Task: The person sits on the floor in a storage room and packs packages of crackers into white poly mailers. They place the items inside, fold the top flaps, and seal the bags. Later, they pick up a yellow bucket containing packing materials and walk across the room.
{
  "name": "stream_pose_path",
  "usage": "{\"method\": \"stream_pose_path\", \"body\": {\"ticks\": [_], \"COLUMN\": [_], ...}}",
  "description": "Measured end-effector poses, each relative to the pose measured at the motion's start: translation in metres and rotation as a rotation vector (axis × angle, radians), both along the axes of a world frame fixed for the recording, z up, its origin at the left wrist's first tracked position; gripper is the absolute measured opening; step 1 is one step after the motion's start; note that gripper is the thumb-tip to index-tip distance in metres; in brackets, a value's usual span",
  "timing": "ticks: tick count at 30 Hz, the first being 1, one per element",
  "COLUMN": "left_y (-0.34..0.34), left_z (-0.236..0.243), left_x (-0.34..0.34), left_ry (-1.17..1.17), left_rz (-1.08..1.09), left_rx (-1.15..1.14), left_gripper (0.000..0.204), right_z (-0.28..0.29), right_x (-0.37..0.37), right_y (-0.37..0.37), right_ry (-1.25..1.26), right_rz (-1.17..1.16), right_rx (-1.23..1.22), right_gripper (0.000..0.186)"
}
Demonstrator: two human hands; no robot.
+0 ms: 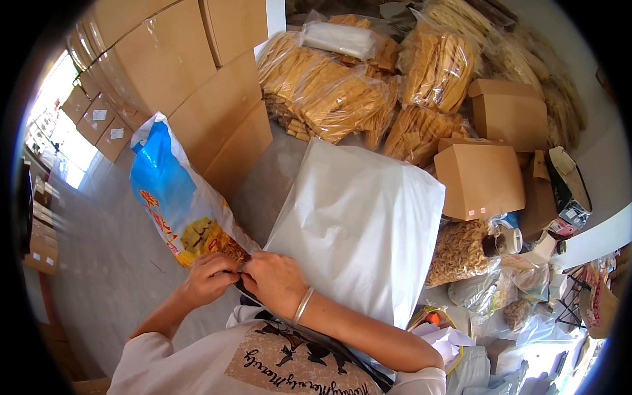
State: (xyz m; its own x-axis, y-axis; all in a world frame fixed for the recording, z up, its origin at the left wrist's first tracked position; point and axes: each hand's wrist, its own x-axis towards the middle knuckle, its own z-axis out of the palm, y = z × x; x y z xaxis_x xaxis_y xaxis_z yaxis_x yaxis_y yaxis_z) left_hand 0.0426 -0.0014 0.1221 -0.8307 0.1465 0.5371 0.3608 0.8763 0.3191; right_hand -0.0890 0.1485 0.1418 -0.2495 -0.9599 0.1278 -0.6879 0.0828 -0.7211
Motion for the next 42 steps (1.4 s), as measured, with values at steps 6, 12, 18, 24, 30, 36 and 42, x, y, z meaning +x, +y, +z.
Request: {"method": "stream_pose_path", "body": {"ticks": [6,12,18,24,30,36,42], "left_y": [-0.002,0.0,-0.001,-0.003,0.0,0.0,0.002], "left_z": [0.009,0.017,0.024,0.026,0.028,0.035,0.038], "left_x": [-0.005,-0.005,-0.005,-0.003,-0.004,-0.008,-0.007], "left_ry": [-0.037,-0.032,-0.053,-0.128,-0.117,-0.105,-0.135], "left_rz": [-0.028,-0.001,-0.045,-0.027,-0.037,-0.067,-0.074], "left_rx": [0.006,0.002,-0.001,0.037,0.053,0.007,-0.057], "left_gripper": [0.015,0.015,0.014,0.014,0.014,0.013,0.015], "right_z": [0.003,0.005,0.005,0.011,0.003,0.01,0.007], "right_x": [0.002,0.002,0.004,0.001,0.002,-0.003,0.003], "right_y": [0.005,0.003,0.0,-0.001,-0.003,0.002,-0.001], "right_ry": [0.104,0.036,0.066,-0.062,-0.012,-0.133,-0.026], "right_rz": [-0.006,-0.019,-0.004,-0.018,-0.024,-0.029,-0.024], "right_rx": [0.025,-0.018,0.02,-0.014,0.003,-0.01,0.046], "right_gripper": [0.011,0.009,0.009,0.01,0.008,0.008,0.01]}}
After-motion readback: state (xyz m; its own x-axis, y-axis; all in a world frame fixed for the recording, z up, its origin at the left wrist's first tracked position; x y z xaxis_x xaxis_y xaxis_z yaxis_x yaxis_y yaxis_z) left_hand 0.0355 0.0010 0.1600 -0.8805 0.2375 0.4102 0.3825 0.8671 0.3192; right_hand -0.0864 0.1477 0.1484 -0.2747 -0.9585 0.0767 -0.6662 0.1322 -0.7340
